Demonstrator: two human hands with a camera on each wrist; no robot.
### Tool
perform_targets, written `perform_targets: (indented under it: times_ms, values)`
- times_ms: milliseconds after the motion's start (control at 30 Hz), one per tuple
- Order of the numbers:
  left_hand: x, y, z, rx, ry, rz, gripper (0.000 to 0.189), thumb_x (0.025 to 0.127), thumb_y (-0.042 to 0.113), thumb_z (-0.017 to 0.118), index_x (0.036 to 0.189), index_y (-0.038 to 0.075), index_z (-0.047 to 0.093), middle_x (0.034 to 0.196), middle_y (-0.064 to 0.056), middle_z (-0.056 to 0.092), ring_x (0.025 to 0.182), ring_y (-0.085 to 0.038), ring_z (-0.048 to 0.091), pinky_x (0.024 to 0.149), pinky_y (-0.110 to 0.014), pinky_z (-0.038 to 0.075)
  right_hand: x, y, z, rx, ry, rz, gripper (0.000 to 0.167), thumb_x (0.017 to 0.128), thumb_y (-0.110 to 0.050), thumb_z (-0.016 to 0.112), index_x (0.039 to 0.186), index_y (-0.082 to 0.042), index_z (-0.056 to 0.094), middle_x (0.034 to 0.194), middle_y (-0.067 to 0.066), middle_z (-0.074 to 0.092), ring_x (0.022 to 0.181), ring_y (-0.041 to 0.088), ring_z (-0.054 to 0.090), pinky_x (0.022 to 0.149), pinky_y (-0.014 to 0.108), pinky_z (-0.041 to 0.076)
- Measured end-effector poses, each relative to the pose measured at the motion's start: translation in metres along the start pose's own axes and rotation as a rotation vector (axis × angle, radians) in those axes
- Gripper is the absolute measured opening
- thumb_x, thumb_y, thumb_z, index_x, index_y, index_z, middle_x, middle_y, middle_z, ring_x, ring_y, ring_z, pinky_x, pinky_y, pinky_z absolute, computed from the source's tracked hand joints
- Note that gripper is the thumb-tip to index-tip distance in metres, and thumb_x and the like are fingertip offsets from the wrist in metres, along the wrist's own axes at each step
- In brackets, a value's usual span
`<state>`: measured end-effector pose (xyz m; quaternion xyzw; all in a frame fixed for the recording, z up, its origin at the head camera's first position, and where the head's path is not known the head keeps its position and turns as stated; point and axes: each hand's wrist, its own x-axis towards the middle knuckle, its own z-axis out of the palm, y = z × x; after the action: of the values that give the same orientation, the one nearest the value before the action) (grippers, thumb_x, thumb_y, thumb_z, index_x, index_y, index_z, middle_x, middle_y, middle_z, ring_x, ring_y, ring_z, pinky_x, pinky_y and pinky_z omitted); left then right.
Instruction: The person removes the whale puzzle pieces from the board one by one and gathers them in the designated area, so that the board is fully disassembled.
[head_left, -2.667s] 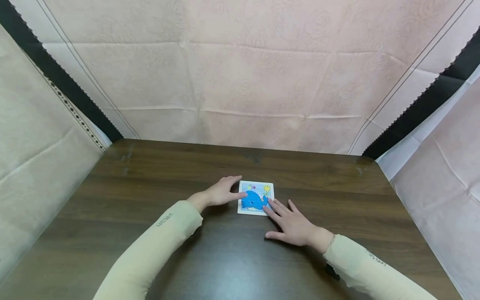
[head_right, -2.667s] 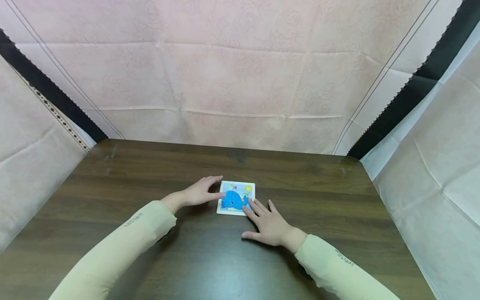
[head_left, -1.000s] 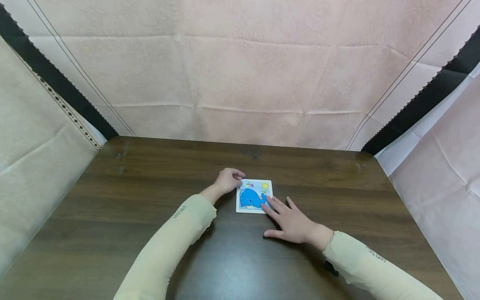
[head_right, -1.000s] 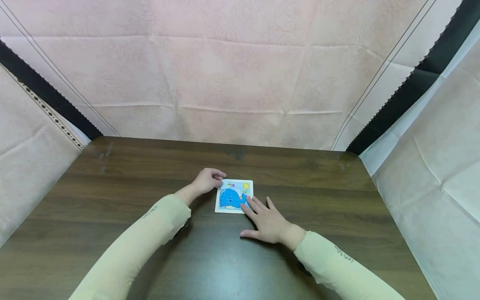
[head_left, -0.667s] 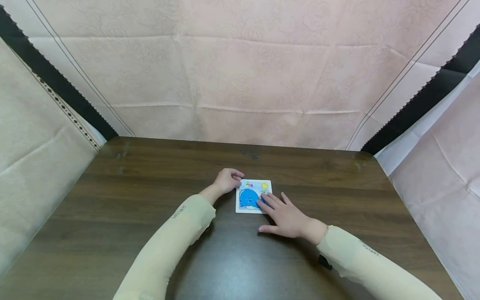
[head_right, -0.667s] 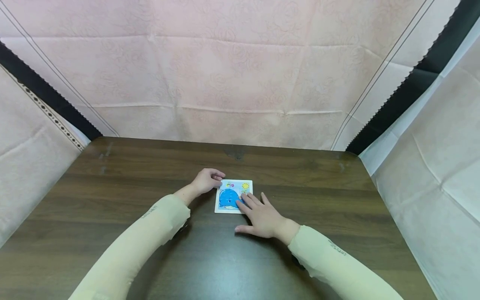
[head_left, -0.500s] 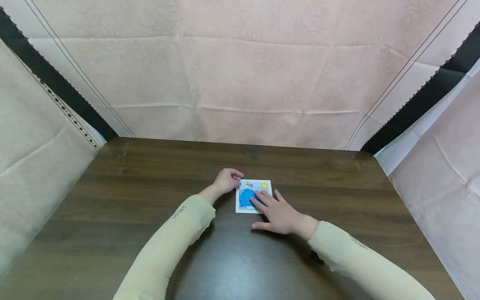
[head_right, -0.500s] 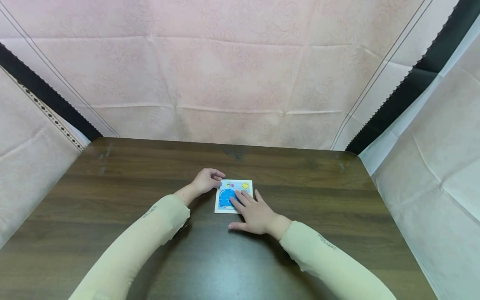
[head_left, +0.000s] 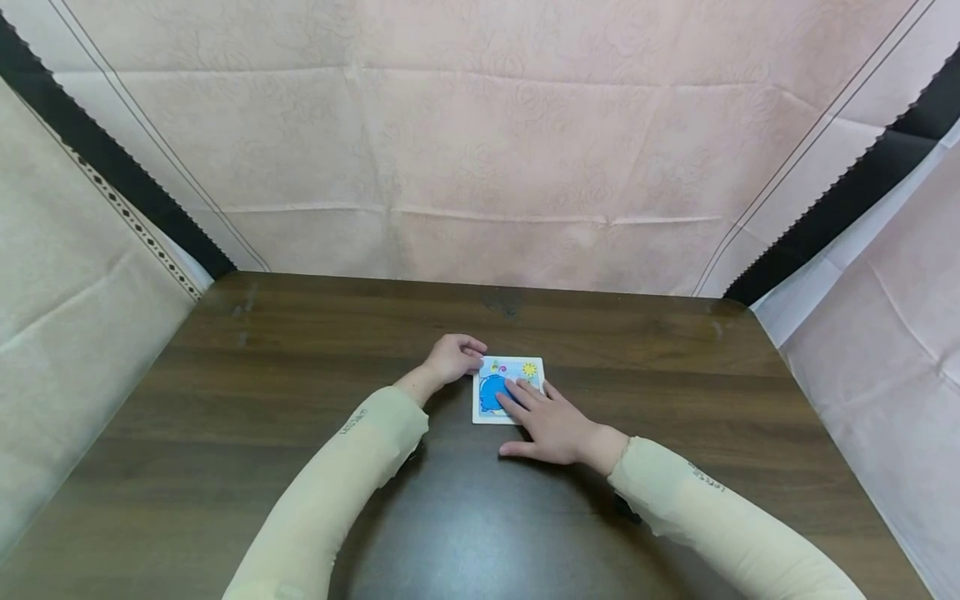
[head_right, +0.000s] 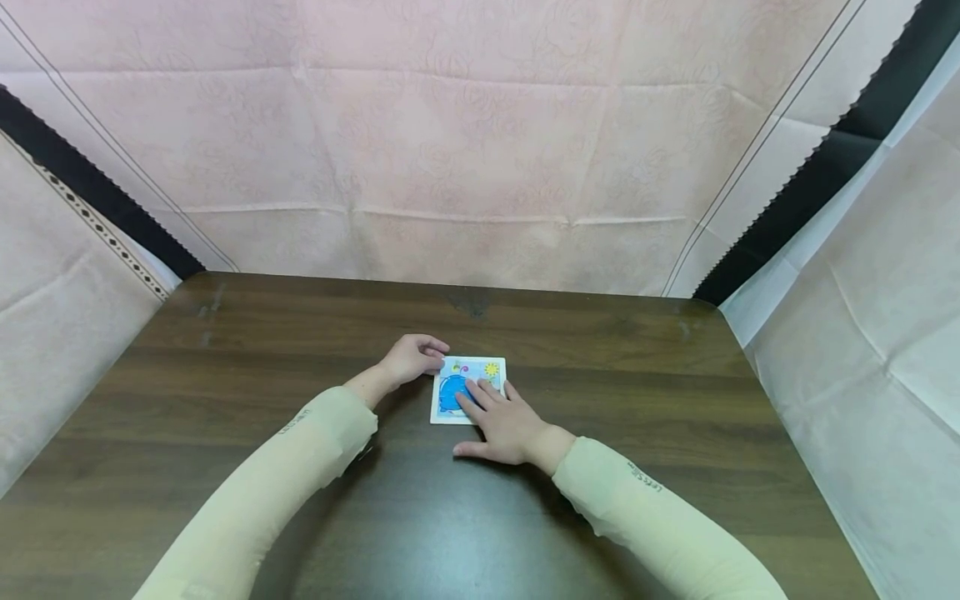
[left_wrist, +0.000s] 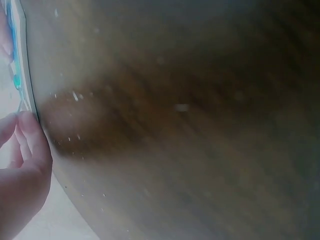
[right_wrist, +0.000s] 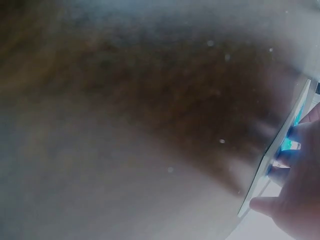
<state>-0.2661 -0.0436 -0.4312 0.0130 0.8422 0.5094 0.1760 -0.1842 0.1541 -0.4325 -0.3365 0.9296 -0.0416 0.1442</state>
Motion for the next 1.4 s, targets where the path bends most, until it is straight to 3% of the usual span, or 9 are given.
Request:
perform_targets:
  times_ms: [400,1000,1400]
  values:
    - [-0.0007,-0.0037,-0.005,-0.141,-0.024,-0.066,0.028,0.089,0.013,0.064,0.115,0.004,0.064,0.113,-0.014,0.065,0.093,-0.02,0.067,0.085,-0.029,0.054,0.0008,0.0008,0.0004,0.004,-0.02,0.007,0.082,0.086,-0.067,0.042,0.15,-0.019,0.021,0.158,0.005,0.014,0.146,0.025,0.011,0.115,0.056,0.016]
    - [0.0005,-0.0041,-0.0066,-0.172,-0.012,-0.098,0.027,0.089,0.013,0.063,0.115,0.005,0.064,0.116,-0.014,0.062,0.089,-0.019,0.066,0.084,-0.028,0.055,0.0046,-0.0025,-0.0044,0.01,-0.041,0.013,0.083,0.086,-0.067,0.044,0.149,-0.018,0.022,0.157,0.0,0.016,0.146,0.027,0.012,0.114,0.056,0.019]
    - [-0.0009,0.0002,-0.0042,-0.152,0.006,-0.014,0.027,0.087,0.009,0.064,0.113,0.003,0.063,0.104,-0.015,0.068,0.085,-0.019,0.067,0.079,-0.029,0.056,0.0045,-0.0055,-0.0083,0.001,-0.048,0.018,0.084,0.085,-0.066,0.047,0.149,-0.017,0.024,0.157,0.001,0.019,0.145,0.029,0.015,0.113,0.056,0.021]
